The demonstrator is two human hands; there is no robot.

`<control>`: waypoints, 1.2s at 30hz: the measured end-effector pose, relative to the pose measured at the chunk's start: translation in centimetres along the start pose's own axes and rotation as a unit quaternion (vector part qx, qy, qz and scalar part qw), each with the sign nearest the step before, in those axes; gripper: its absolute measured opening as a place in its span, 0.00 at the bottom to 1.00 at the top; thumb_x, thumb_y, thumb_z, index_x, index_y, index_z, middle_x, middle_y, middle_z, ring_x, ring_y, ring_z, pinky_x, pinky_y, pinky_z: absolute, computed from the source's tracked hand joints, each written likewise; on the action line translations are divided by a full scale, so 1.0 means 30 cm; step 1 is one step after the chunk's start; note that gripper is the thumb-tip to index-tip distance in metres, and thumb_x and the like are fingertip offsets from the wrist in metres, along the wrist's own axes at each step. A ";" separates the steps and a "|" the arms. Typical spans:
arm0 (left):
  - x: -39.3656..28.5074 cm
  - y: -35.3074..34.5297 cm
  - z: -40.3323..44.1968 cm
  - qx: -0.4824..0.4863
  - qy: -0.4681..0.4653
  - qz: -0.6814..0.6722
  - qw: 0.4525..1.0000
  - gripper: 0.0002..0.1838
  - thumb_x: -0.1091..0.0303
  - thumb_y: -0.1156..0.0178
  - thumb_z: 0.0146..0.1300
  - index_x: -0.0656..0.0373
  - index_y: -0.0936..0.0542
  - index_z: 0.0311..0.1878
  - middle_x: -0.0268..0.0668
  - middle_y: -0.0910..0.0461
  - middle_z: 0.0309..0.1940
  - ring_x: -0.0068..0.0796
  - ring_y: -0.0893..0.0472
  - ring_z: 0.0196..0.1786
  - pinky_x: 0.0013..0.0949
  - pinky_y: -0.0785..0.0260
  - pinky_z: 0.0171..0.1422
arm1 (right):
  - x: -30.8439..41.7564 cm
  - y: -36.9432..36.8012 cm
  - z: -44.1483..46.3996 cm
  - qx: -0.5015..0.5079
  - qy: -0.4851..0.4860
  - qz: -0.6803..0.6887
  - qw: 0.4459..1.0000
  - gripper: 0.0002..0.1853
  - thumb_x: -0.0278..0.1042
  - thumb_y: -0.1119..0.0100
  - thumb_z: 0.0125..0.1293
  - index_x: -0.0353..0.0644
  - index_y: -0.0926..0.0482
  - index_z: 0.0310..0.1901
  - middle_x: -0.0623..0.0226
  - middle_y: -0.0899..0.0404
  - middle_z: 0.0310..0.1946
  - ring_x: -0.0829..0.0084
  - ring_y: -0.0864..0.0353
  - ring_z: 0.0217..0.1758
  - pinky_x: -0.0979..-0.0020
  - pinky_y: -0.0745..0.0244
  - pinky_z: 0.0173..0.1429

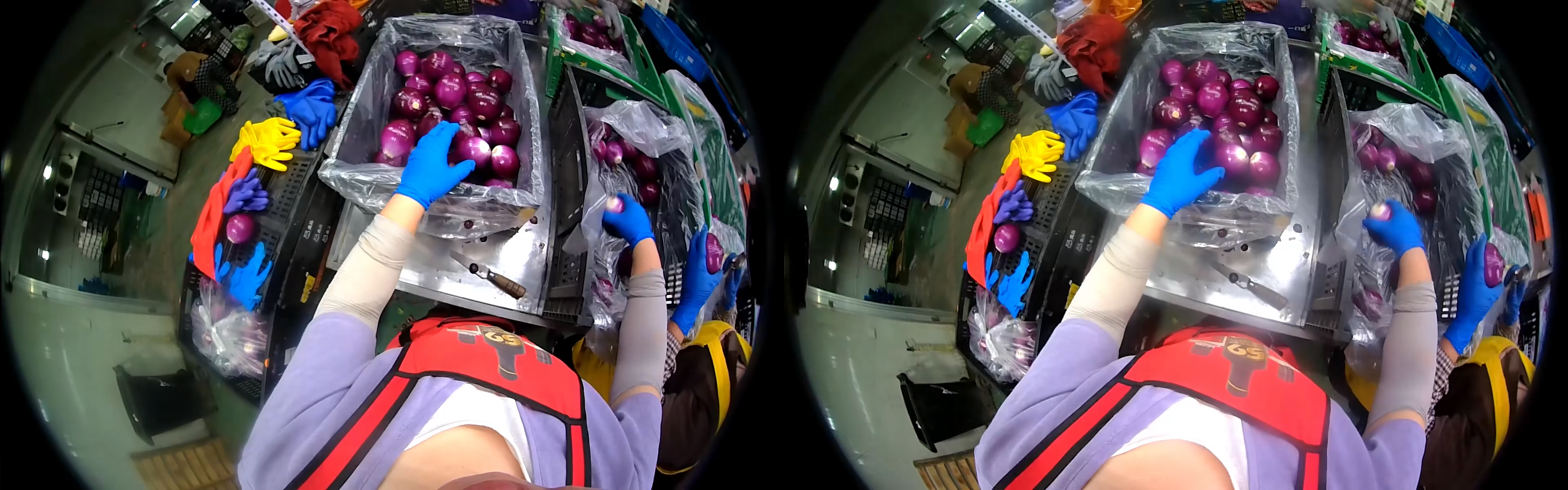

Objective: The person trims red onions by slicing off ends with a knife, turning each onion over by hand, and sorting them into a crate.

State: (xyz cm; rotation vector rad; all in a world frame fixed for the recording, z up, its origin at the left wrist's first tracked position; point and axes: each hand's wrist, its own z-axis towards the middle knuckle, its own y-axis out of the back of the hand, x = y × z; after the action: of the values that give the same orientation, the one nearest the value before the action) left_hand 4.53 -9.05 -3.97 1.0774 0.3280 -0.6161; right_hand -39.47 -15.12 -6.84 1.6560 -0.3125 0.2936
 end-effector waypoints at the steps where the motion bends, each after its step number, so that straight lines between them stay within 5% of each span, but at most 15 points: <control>1: -0.002 0.002 0.003 0.004 0.007 -0.010 1.000 0.40 0.52 0.31 0.49 0.59 0.33 0.64 0.50 0.32 0.62 0.49 0.33 0.66 0.44 0.39 0.69 | 0.005 0.027 -0.005 -0.069 0.025 0.075 0.994 0.39 0.49 0.27 0.46 0.36 0.28 0.58 0.54 0.20 0.47 0.65 0.19 0.48 0.68 0.27 0.55; 4: -0.002 0.003 0.004 0.009 0.010 -0.025 1.000 0.40 0.53 0.31 0.49 0.59 0.32 0.64 0.50 0.31 0.62 0.48 0.31 0.65 0.43 0.38 0.68 | 0.061 0.102 -0.006 -0.236 0.125 0.298 0.916 0.36 0.47 0.31 0.55 0.35 0.31 0.61 0.59 0.22 0.50 0.70 0.22 0.51 0.71 0.27 0.56; 7: -0.016 0.003 -0.003 0.005 0.010 -0.010 1.000 0.39 0.54 0.31 0.49 0.59 0.32 0.63 0.50 0.31 0.62 0.47 0.30 0.64 0.43 0.37 0.67 | 0.299 0.224 -0.099 -0.195 0.109 0.496 0.839 0.33 0.49 0.34 0.59 0.39 0.30 0.61 0.59 0.24 0.53 0.66 0.22 0.52 0.66 0.26 0.57; 10: -0.022 0.000 -0.005 0.004 -0.003 0.012 1.000 0.38 0.54 0.32 0.50 0.59 0.32 0.63 0.50 0.30 0.61 0.47 0.28 0.62 0.42 0.35 0.65 | 0.477 0.224 -0.155 0.043 0.041 0.778 0.625 0.30 0.55 0.40 0.62 0.48 0.30 0.61 0.61 0.26 0.56 0.60 0.24 0.58 0.59 0.24 0.56; 12: -0.027 -0.002 -0.002 0.006 -0.001 0.015 1.000 0.38 0.54 0.32 0.50 0.59 0.32 0.63 0.49 0.29 0.60 0.47 0.27 0.61 0.42 0.34 0.64 | 0.566 0.150 -0.160 0.147 0.026 0.825 0.545 0.29 0.56 0.41 0.63 0.49 0.30 0.60 0.61 0.25 0.56 0.59 0.25 0.58 0.56 0.25 0.57; 15: -0.042 0.018 -0.009 0.017 0.020 0.024 0.999 0.37 0.54 0.33 0.51 0.58 0.32 0.63 0.48 0.26 0.58 0.47 0.26 0.58 0.43 0.32 0.62 | 0.622 0.042 -0.193 0.365 0.009 0.864 0.346 0.30 0.61 0.46 0.63 0.46 0.29 0.58 0.58 0.25 0.56 0.56 0.23 0.55 0.51 0.26 0.60; 20: -0.074 0.018 -0.006 0.014 0.002 -0.020 1.000 0.33 0.53 0.32 0.52 0.57 0.28 0.59 0.47 0.20 0.48 0.46 0.19 0.48 0.39 0.26 0.51 | 0.646 -0.035 -0.238 0.311 -0.080 0.880 0.351 0.35 0.69 0.53 0.63 0.44 0.27 0.56 0.53 0.23 0.51 0.52 0.23 0.54 0.57 0.23 0.56; 24: -0.086 0.007 -0.006 0.047 -0.017 -0.149 0.988 0.40 0.55 0.29 0.50 0.60 0.32 0.64 0.45 0.27 0.58 0.41 0.23 0.56 0.39 0.31 0.61 | 0.612 -0.051 -0.207 0.299 -0.085 0.863 0.398 0.40 0.77 0.56 0.57 0.51 0.28 0.58 0.51 0.24 0.52 0.58 0.17 0.40 0.68 0.21 0.31; 30: -0.234 0.016 0.090 0.110 -0.158 -0.218 0.957 0.47 0.54 0.26 0.46 0.58 0.37 0.68 0.45 0.34 0.65 0.44 0.32 0.67 0.40 0.39 0.69 | 0.561 -0.077 -0.185 0.276 -0.044 0.880 0.385 0.40 0.77 0.57 0.58 0.50 0.30 0.59 0.54 0.24 0.53 0.58 0.19 0.47 0.65 0.19 0.38; 32: -0.260 -0.004 0.121 0.129 -0.174 -0.222 0.951 0.48 0.53 0.25 0.45 0.58 0.37 0.68 0.48 0.36 0.67 0.47 0.36 0.69 0.42 0.42 0.71 | 0.606 -0.046 -0.207 0.209 -0.088 0.891 0.394 0.39 0.75 0.60 0.62 0.49 0.32 0.61 0.58 0.26 0.56 0.58 0.23 0.55 0.59 0.22 0.51; 36: -0.289 -0.081 0.149 0.182 -0.232 -0.274 0.915 0.48 0.55 0.24 0.43 0.57 0.37 0.68 0.50 0.37 0.67 0.50 0.40 0.71 0.44 0.46 0.73 | 0.635 -0.027 -0.237 0.224 -0.070 0.887 0.397 0.37 0.73 0.67 0.65 0.53 0.33 0.63 0.62 0.29 0.59 0.61 0.26 0.57 0.61 0.27 0.56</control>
State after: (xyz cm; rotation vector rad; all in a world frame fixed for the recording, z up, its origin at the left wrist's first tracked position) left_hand -3.99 -11.19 0.93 1.1540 0.0912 -1.4538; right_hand -21.55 -8.57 0.23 1.0350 -2.3019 1.9618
